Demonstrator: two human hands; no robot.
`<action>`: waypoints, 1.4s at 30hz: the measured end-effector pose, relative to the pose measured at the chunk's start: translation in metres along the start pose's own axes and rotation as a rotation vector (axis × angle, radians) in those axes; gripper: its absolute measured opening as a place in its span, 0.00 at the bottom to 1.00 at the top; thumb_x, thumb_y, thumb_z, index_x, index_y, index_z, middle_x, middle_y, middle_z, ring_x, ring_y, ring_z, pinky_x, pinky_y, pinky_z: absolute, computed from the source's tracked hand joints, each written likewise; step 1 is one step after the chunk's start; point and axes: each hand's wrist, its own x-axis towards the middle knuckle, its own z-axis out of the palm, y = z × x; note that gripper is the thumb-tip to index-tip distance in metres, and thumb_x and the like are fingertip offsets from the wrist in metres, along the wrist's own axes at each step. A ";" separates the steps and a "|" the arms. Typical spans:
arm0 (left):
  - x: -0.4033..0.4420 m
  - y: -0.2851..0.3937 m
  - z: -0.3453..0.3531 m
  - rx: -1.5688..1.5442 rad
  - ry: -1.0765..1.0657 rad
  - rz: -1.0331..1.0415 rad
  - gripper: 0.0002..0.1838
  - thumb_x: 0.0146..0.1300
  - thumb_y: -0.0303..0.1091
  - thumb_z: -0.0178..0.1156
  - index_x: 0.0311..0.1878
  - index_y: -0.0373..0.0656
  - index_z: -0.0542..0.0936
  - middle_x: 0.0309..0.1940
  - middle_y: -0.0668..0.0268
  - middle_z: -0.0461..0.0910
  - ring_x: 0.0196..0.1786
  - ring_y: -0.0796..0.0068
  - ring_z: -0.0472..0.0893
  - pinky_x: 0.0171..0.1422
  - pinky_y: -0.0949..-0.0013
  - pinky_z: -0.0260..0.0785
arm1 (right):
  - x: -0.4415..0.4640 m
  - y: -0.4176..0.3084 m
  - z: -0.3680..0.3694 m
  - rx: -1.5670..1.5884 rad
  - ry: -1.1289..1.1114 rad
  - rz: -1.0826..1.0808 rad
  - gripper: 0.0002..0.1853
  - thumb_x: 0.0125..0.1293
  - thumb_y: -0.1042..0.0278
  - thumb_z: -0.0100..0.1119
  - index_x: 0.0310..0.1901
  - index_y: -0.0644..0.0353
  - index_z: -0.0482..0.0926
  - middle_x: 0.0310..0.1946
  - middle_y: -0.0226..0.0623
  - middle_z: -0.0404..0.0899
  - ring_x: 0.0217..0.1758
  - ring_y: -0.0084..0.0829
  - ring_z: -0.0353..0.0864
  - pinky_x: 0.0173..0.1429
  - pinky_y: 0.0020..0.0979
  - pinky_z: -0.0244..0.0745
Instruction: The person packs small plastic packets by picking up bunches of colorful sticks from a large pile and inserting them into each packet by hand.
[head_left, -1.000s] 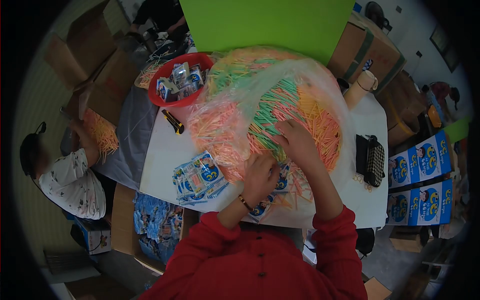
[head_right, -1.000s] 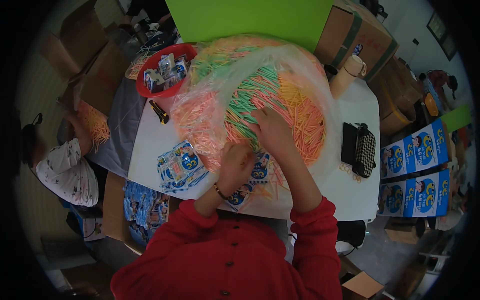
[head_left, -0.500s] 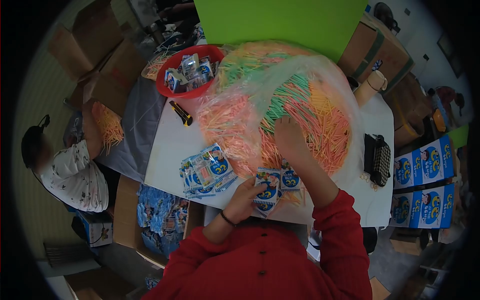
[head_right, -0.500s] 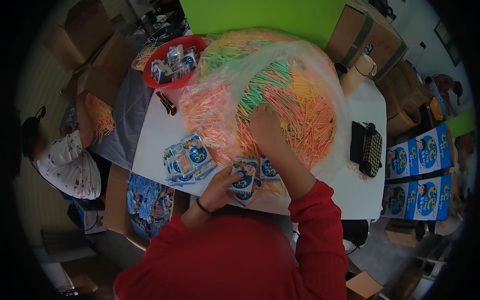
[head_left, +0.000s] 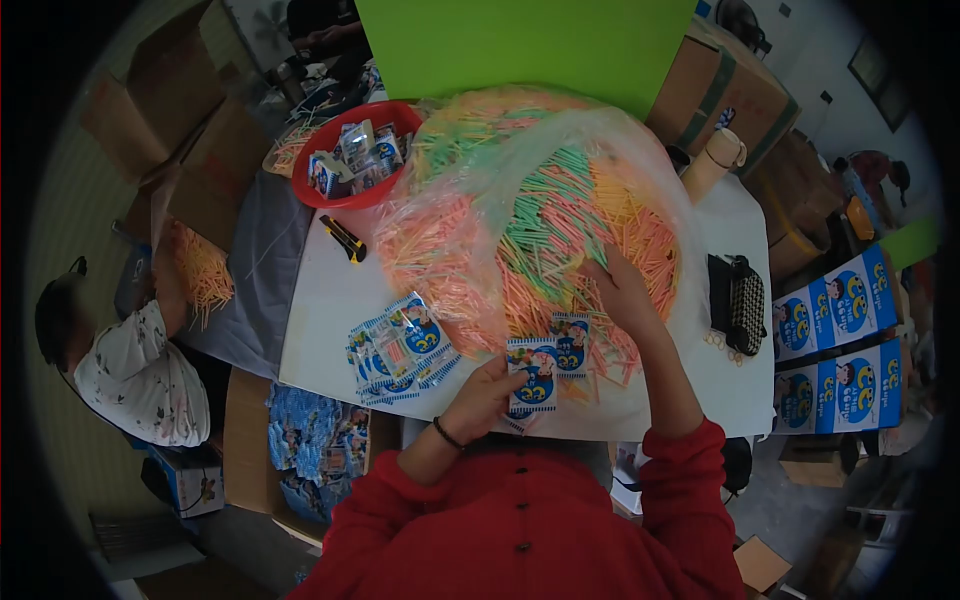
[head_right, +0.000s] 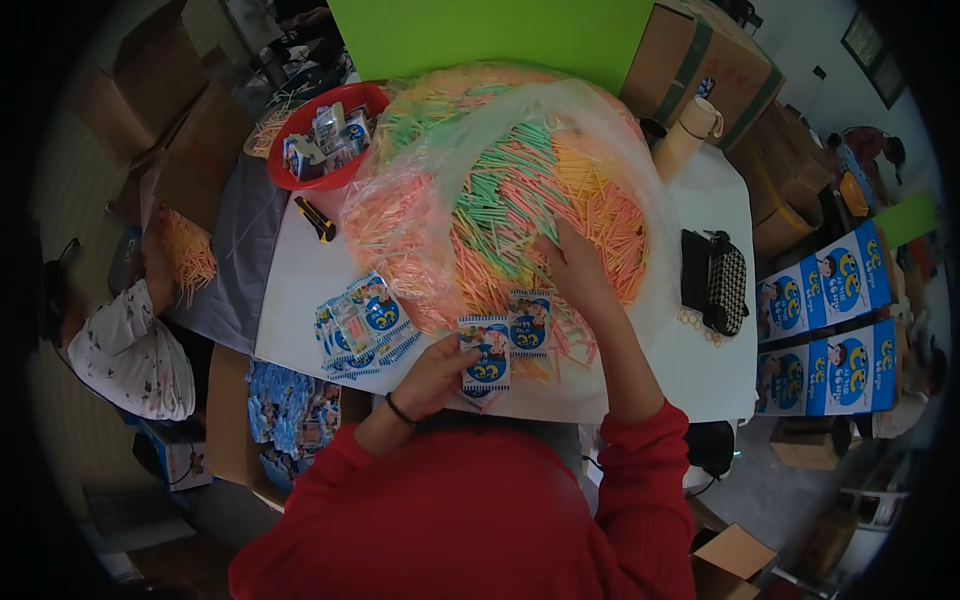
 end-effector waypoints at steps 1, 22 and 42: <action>0.001 0.000 -0.004 0.024 -0.016 0.018 0.15 0.71 0.26 0.51 0.59 0.38 0.72 0.50 0.62 0.81 0.50 0.72 0.82 0.56 0.68 0.75 | -0.017 0.010 0.006 0.359 0.053 0.029 0.07 0.70 0.70 0.53 0.45 0.62 0.72 0.41 0.38 0.78 0.45 0.33 0.77 0.50 0.33 0.72; 0.016 -0.013 -0.028 0.275 0.072 0.243 0.10 0.68 0.29 0.57 0.48 0.34 0.82 0.42 0.64 0.84 0.43 0.78 0.82 0.49 0.74 0.76 | -0.082 0.049 0.036 1.492 0.302 0.311 0.11 0.75 0.65 0.47 0.49 0.61 0.75 0.48 0.37 0.80 0.52 0.28 0.78 0.58 0.29 0.73; 0.011 -0.011 -0.013 0.306 0.085 0.222 0.12 0.68 0.30 0.58 0.51 0.36 0.81 0.39 0.66 0.85 0.42 0.82 0.82 0.46 0.76 0.76 | -0.092 0.030 0.041 1.363 0.277 0.108 0.06 0.76 0.65 0.45 0.46 0.55 0.70 0.49 0.39 0.79 0.58 0.29 0.75 0.61 0.32 0.69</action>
